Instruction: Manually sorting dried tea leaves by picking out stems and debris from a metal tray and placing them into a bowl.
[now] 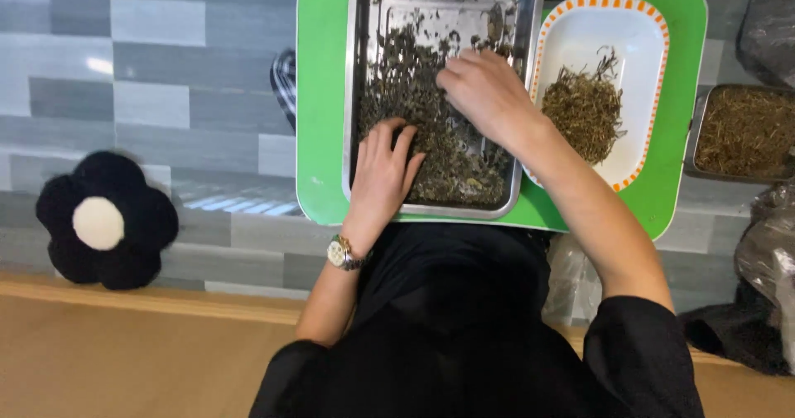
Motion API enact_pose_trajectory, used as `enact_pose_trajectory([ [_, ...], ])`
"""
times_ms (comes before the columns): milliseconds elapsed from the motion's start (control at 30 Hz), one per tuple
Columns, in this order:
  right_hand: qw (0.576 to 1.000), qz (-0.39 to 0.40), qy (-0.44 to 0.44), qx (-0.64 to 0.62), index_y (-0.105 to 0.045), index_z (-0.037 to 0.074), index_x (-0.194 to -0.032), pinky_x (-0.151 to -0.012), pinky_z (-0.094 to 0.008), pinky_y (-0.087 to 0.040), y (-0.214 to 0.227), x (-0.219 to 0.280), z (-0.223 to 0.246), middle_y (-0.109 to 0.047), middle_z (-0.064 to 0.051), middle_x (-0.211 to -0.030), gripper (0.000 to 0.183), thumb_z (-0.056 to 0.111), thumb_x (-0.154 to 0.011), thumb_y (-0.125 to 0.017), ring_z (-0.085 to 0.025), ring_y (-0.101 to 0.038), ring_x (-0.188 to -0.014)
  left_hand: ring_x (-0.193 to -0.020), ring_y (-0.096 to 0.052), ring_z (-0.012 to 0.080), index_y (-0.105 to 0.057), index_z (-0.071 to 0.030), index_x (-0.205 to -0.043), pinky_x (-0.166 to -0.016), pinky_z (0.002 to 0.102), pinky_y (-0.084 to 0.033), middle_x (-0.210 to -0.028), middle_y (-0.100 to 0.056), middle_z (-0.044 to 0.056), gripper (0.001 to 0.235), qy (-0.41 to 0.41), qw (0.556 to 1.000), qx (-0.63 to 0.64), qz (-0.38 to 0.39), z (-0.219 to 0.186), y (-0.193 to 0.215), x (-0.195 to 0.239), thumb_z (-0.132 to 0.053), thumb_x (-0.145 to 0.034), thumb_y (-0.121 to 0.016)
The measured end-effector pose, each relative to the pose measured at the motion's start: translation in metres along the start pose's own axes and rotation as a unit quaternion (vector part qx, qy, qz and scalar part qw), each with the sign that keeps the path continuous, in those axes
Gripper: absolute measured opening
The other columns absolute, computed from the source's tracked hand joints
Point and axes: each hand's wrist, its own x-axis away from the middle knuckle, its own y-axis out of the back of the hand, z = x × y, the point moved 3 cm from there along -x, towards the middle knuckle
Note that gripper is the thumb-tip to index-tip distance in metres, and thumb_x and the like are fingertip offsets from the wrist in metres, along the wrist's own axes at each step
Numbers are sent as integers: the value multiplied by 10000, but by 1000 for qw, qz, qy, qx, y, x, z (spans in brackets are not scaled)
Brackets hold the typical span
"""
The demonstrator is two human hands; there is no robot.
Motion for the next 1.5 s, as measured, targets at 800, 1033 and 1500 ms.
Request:
enact_pose_trajectory([
  [800, 998, -22, 51, 17, -678, 120, -988, -826, -366, -535, -4, 18, -19, -617, -44, -937, 163, 235, -905, -758, -226, -617, -953, -1256, -495, 342, -570, -69, -1264, -937, 419, -423, -1253, -503, 121, 321, -8, 1000, -21, 11, 13, -20, 7, -273, -1023, -627],
  [1033, 999, 46, 13, -10, -710, 24, -1180, -874, -374, -549, 17, 0, 16, -680, -140, -1033, 296, 245, -984, -711, -247, -639, -994, -1214, -513, 338, -582, -56, -1249, -879, 405, -423, -1226, -511, 121, 306, -8, 1000, -20, -7, 13, -13, 2, -256, -1024, -633],
  [1500, 999, 24, 30, -20, -720, -20, -1191, -882, -375, -556, 27, -1, 29, -709, -157, -1015, 277, 179, -1001, -693, -253, -658, -990, -1201, -524, 326, -616, -31, -1202, -858, 390, -428, -1221, -533, 119, 291, 7, 1000, -8, -22, 9, -15, 10, -258, -1022, -631],
])
